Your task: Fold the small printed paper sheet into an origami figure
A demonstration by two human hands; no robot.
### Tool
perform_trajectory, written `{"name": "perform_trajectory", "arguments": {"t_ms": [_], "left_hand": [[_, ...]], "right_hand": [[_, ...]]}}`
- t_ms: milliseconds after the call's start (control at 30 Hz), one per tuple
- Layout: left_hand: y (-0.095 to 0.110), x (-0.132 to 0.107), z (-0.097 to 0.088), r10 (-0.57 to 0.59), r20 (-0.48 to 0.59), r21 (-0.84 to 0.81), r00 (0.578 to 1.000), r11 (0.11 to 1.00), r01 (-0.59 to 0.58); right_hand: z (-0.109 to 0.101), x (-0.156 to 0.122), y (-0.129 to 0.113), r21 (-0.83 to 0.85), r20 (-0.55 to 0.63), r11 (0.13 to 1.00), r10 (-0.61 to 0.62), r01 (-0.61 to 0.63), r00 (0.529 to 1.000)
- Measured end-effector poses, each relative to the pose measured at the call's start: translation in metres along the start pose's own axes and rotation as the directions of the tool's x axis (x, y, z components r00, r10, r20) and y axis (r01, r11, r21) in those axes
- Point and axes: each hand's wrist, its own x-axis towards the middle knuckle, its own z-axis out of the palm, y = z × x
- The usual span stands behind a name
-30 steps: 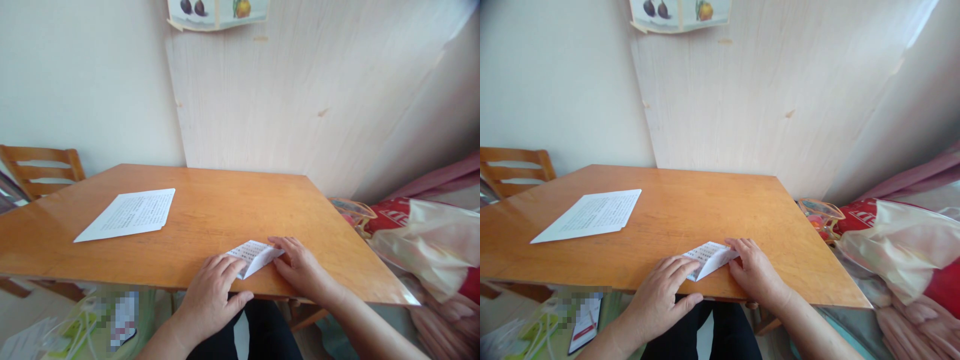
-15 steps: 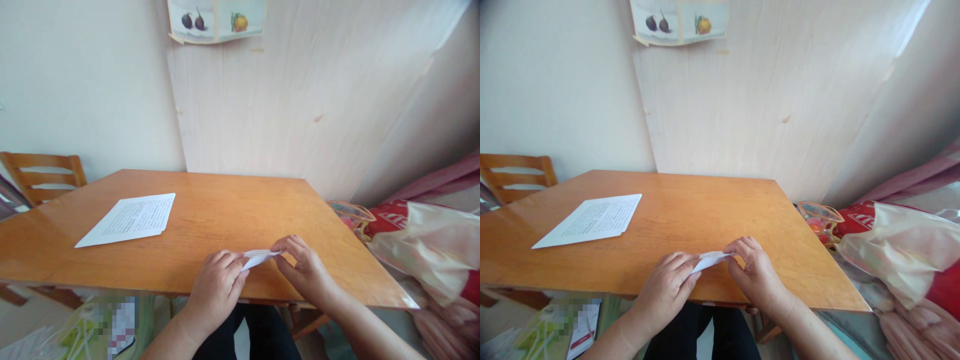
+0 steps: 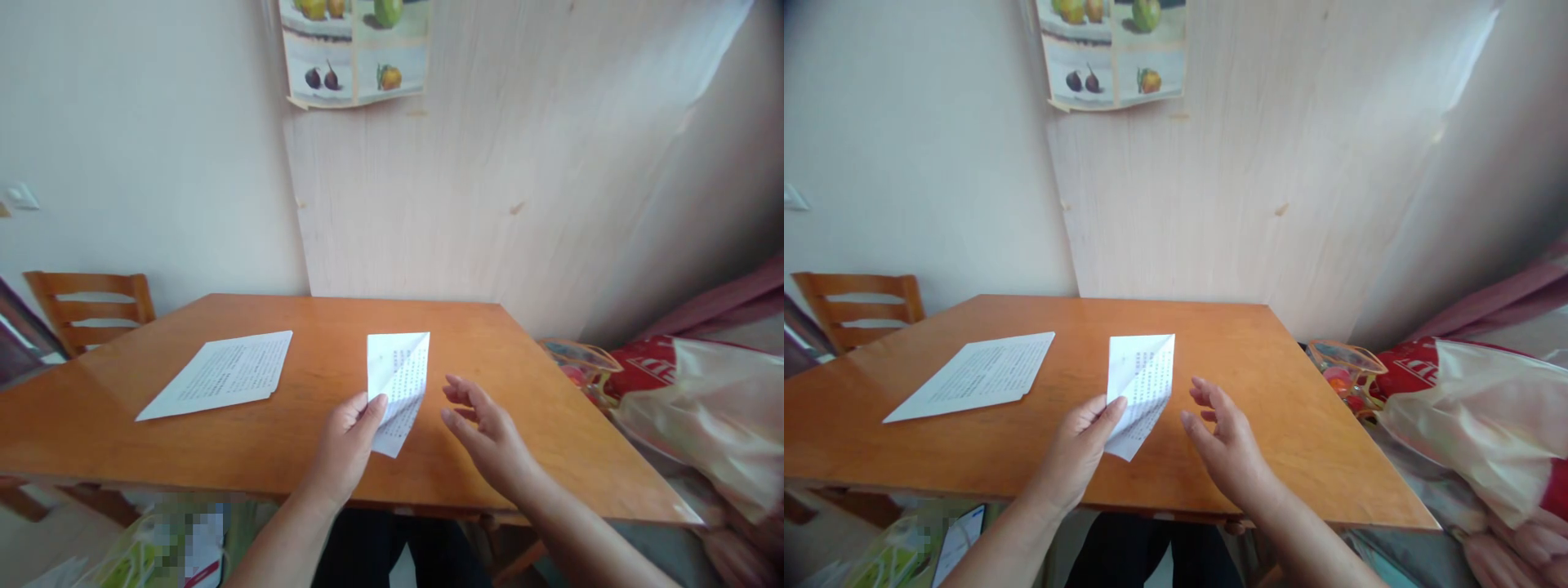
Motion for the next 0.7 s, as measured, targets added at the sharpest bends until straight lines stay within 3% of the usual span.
{"name": "perform_trajectory", "arguments": {"t_ms": [200, 400, 567, 700], "left_hand": [[0.006, 0.0, 0.006, -0.02, 0.017, -0.197, 1.0, 0.98, 0.023], [0.002, 0.004, 0.009, -0.071, 0.059, -0.423, 0.996, 0.902, 0.089], [-0.002, 0.001, 0.014, -0.087, 0.121, -0.477, 0.989, 0.869, 0.134], [-0.003, 0.0, 0.016, -0.103, 0.133, -0.515, 0.986, 0.842, 0.157]], "right_hand": [[0.01, 0.004, -0.001, 0.195, 0.141, 0.97, 0.118, -0.145, 0.983], [0.013, 0.005, -0.016, 0.45, 0.323, 0.866, 0.067, -0.215, 0.944], [0.018, 0.006, -0.015, 0.504, 0.284, 0.811, 0.169, -0.297, 0.944], [0.02, 0.008, -0.013, 0.524, 0.269, 0.796, 0.181, -0.302, 0.946]]}}
